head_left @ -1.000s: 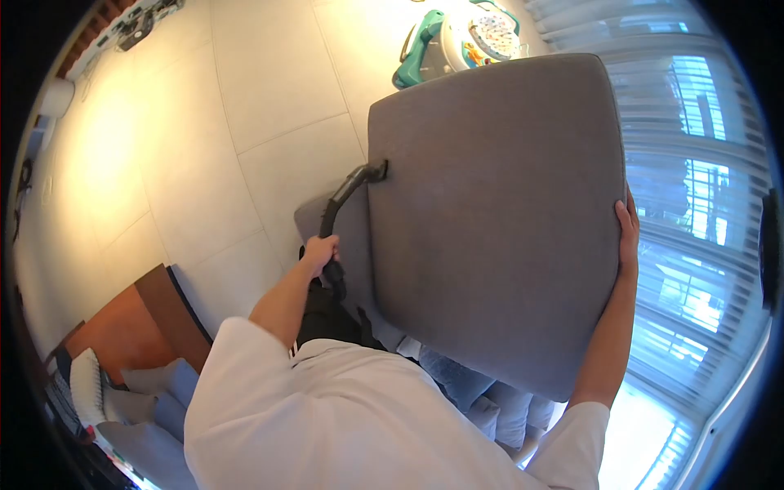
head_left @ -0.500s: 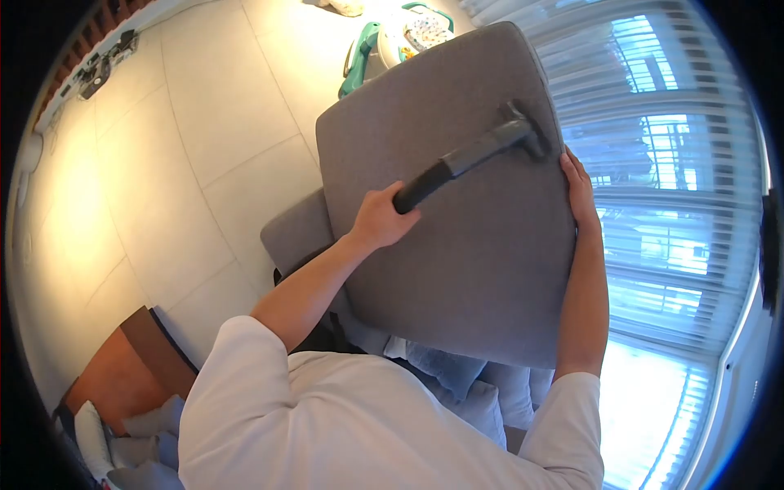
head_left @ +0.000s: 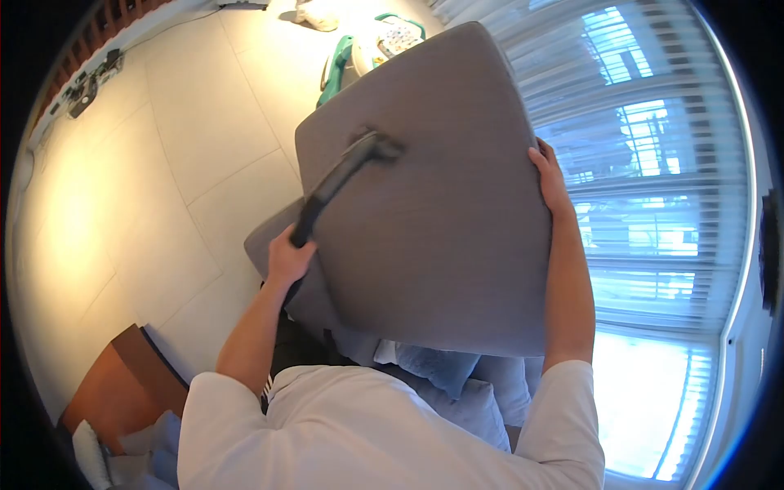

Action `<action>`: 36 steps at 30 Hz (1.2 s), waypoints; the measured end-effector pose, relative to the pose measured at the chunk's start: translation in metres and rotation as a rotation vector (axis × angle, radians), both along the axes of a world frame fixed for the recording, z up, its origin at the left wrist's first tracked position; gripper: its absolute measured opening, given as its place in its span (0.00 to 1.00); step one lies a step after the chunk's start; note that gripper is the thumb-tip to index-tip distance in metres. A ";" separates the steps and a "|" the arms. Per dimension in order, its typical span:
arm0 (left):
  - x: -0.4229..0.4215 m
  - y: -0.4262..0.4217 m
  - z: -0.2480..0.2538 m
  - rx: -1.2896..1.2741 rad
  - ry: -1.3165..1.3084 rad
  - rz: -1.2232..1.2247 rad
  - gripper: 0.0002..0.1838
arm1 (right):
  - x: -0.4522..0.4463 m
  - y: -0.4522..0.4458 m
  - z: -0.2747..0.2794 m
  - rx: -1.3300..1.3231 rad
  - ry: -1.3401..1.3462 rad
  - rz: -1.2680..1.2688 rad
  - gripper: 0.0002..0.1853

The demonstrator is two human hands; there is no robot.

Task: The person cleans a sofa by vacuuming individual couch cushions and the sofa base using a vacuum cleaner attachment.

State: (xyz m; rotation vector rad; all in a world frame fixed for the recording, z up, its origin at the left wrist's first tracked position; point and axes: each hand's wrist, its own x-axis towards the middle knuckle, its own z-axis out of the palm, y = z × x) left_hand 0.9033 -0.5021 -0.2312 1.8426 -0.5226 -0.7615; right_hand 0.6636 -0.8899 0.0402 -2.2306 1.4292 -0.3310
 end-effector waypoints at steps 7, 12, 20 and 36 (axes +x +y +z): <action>-0.007 -0.114 0.121 -0.325 -0.044 -0.134 0.17 | 0.012 0.008 0.008 0.019 -0.011 0.129 0.40; -0.002 -0.065 -0.031 -0.013 -0.010 -0.143 0.21 | -0.018 0.040 0.018 0.203 -0.049 -0.243 0.42; 0.021 0.129 -0.181 0.521 0.147 -0.021 0.17 | -0.055 0.048 0.009 0.350 -0.259 -0.036 0.35; -0.003 -0.067 -0.008 -0.158 0.139 -0.350 0.17 | -0.015 0.113 0.035 0.131 0.043 -0.141 0.37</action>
